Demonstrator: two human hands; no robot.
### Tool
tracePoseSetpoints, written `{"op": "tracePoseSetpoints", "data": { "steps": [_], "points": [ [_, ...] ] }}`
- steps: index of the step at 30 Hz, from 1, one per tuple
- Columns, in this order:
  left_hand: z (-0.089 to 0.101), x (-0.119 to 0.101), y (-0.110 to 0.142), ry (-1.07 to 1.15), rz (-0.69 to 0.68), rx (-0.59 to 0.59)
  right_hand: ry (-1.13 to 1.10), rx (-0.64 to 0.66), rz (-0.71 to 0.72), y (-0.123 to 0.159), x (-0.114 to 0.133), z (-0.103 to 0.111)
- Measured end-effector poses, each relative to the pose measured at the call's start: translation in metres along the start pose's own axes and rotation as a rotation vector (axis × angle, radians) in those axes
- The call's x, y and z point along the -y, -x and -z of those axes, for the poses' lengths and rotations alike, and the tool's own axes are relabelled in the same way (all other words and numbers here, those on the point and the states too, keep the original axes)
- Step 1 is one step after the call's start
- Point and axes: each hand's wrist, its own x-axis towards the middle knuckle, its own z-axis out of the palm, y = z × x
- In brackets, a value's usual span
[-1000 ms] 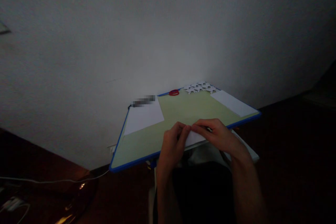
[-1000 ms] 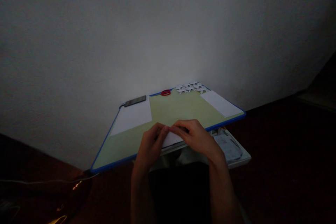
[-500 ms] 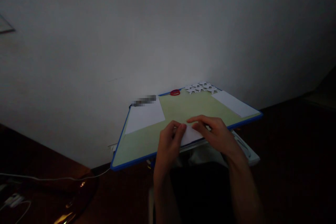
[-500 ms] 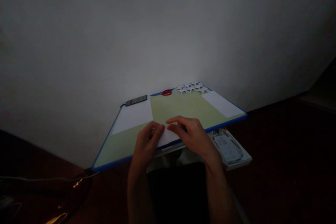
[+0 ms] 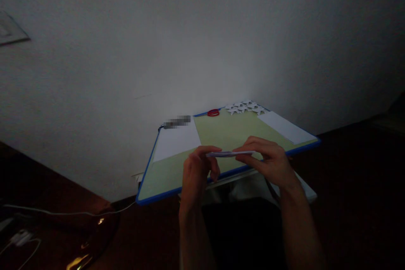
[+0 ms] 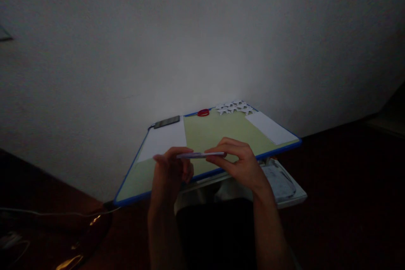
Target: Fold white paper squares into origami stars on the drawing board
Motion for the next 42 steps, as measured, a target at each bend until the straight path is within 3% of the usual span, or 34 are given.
{"op": "tracePoseSetpoints", "data": {
  "steps": [5, 11, 26, 42],
  "points": [
    [0.005, -0.006, 0.003, -0.362, -0.327, -0.061, -0.029, -0.035, 0.026, 0.0, 0.002, 0.001],
    [-0.001, -0.009, 0.0, -0.459, -0.502, -0.092, -0.033, -0.01, 0.072, -0.001, 0.008, -0.002],
    [-0.003, -0.011, 0.005, -0.473, -0.448, -0.008, -0.006, -0.039, 0.153, -0.003, 0.016, -0.008],
    [-0.002, -0.01, 0.006, -0.429, -0.475, -0.073, 0.011, -0.028, 0.143, -0.002, 0.018, -0.008]
  ]
}}
